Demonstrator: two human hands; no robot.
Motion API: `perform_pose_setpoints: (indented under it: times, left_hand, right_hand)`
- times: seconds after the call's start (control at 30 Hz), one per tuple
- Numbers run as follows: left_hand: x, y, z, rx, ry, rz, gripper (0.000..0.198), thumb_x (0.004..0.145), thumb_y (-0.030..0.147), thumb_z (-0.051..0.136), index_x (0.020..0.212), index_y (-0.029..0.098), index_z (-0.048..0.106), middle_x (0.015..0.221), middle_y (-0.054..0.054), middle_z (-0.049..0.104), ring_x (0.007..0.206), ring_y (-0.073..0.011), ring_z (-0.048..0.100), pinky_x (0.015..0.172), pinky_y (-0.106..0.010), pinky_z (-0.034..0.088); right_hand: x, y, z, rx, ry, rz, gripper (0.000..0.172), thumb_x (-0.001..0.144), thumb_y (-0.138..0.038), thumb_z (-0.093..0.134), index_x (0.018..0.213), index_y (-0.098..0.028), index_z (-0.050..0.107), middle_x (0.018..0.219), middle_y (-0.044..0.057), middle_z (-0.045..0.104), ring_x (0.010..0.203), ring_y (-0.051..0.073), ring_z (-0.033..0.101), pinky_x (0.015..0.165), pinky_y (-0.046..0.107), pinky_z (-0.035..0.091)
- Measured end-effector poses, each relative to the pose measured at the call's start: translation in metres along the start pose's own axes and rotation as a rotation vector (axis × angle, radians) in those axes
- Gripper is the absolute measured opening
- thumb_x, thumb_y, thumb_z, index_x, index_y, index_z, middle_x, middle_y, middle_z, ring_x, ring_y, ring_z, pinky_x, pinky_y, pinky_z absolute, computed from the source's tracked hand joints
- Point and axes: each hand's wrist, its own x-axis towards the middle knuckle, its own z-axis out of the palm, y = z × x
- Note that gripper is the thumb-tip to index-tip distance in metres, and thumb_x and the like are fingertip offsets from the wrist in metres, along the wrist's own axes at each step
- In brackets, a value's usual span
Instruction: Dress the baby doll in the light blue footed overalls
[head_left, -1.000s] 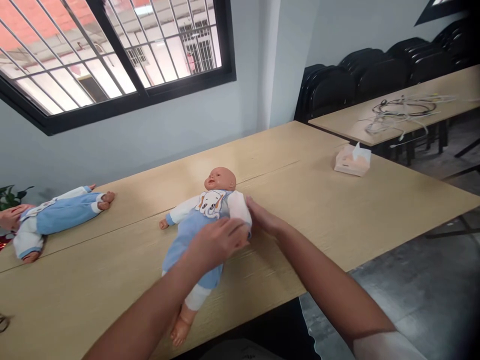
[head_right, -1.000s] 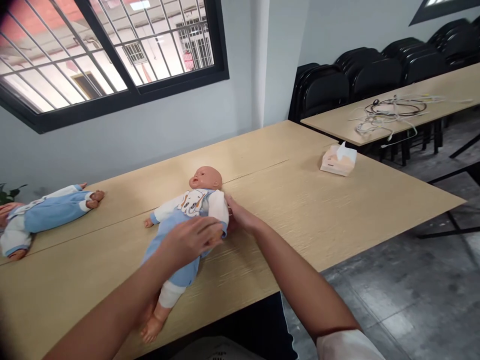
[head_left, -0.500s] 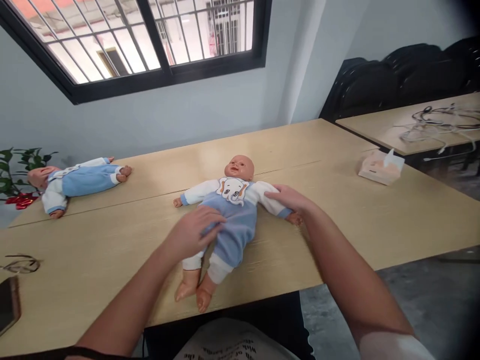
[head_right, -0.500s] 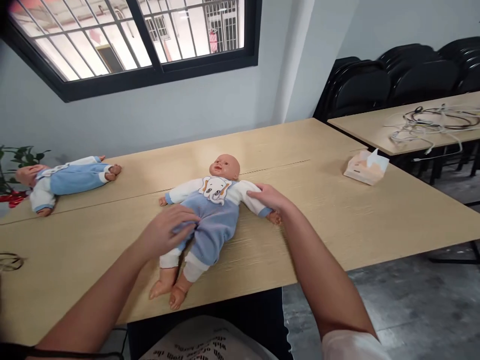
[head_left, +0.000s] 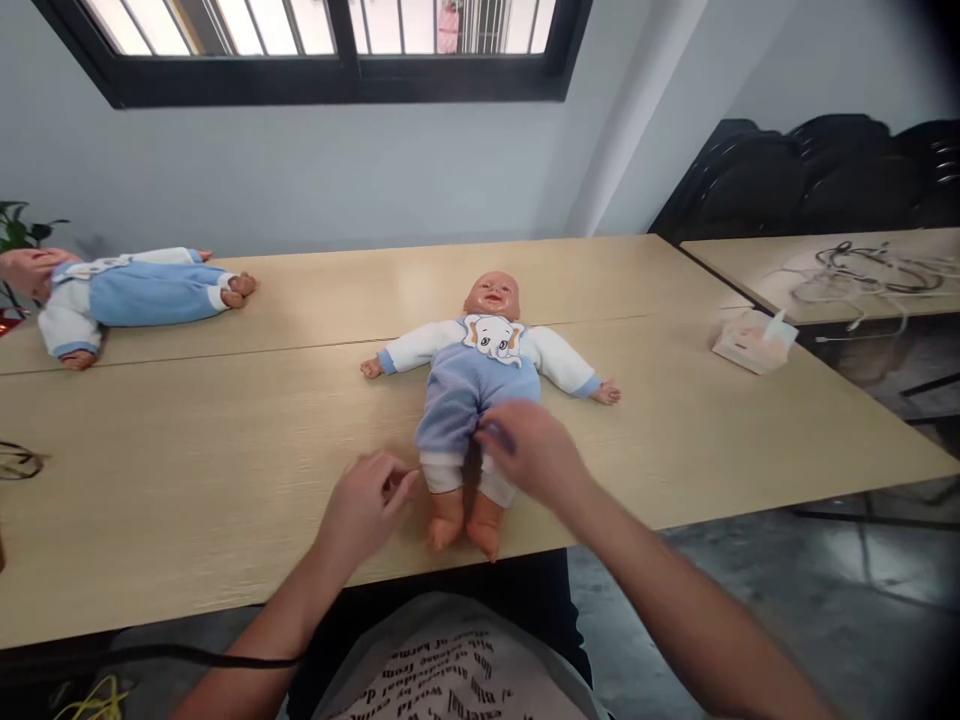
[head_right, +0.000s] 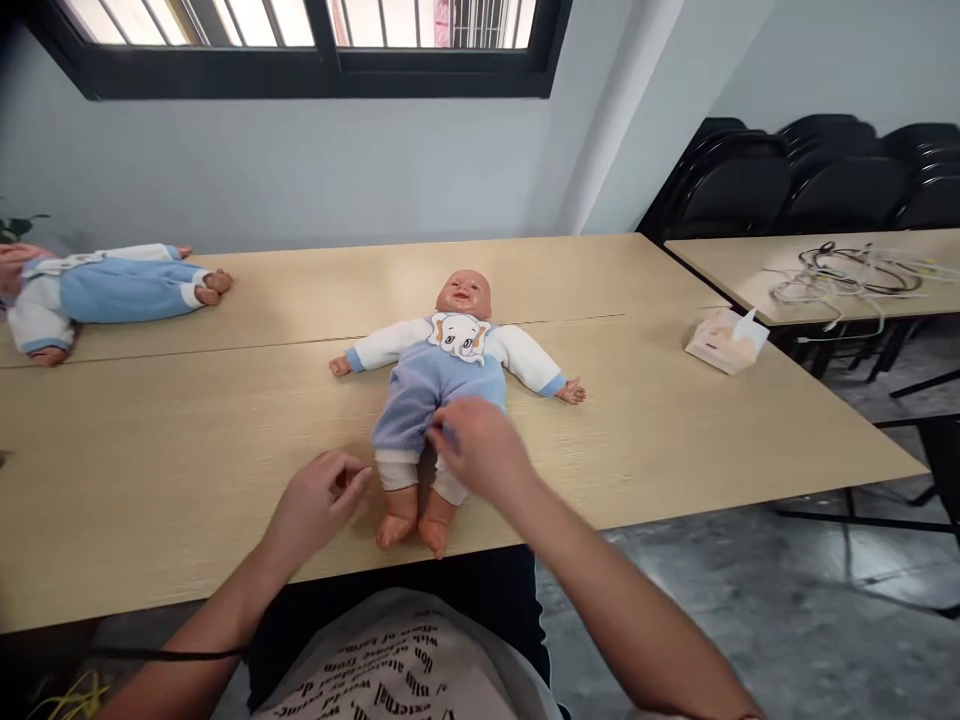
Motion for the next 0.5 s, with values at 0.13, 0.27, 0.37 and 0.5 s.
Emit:
perform_pose_setpoints:
  times: [0.13,0.27,0.37,0.5]
  left_hand:
    - [-0.028,0.019,0.008,0.109,-0.096,0.010,0.034,0.099,0.049,0.060,0.078,0.022,0.060,0.078,-0.003,0.068,0.075,-0.0250,0.062,0.074,-0.040,0.045]
    - [-0.051,0.026,0.024,0.127,-0.048,0.069,0.029,0.090,0.049,0.073,0.086,0.022,0.062,0.083,-0.004,0.069,0.082,-0.0277,0.064,0.077,-0.042,0.044]
    - [-0.056,0.025,0.033,0.164,0.008,0.077,0.024,0.098,0.040,0.063,0.083,0.021,0.059,0.080,-0.004,0.066,0.079,-0.0259,0.062,0.077,-0.042,0.044]
    - [-0.058,0.020,0.036,0.174,0.066,0.090,0.019,0.099,0.040,0.063,0.097,0.020,0.062,0.089,-0.006,0.070,0.083,-0.0266,0.065,0.077,-0.042,0.047]
  right_hand:
    - [-0.017,-0.046,0.028,-0.157,-0.101,-0.179,0.018,0.104,-0.029,0.055,0.091,-0.021,0.063,0.090,0.008,0.067,0.084,0.025,0.056,0.077,0.039,0.038]
    - [-0.012,-0.045,0.035,-0.333,-0.120,-0.275,0.019,0.103,-0.018,0.052,0.087,-0.020,0.061,0.088,0.008,0.065,0.079,0.024,0.052,0.073,0.039,0.033]
    - [-0.013,-0.049,0.037,-0.354,-0.172,-0.317,0.013,0.097,-0.010,0.055,0.088,-0.018,0.061,0.089,0.009,0.064,0.078,0.024,0.051,0.071,0.038,0.032]
    - [-0.025,-0.059,0.037,-0.290,-0.241,-0.316,0.009,0.095,-0.010,0.057,0.091,-0.017,0.061,0.087,0.008,0.063,0.075,0.024,0.050,0.068,0.038,0.032]
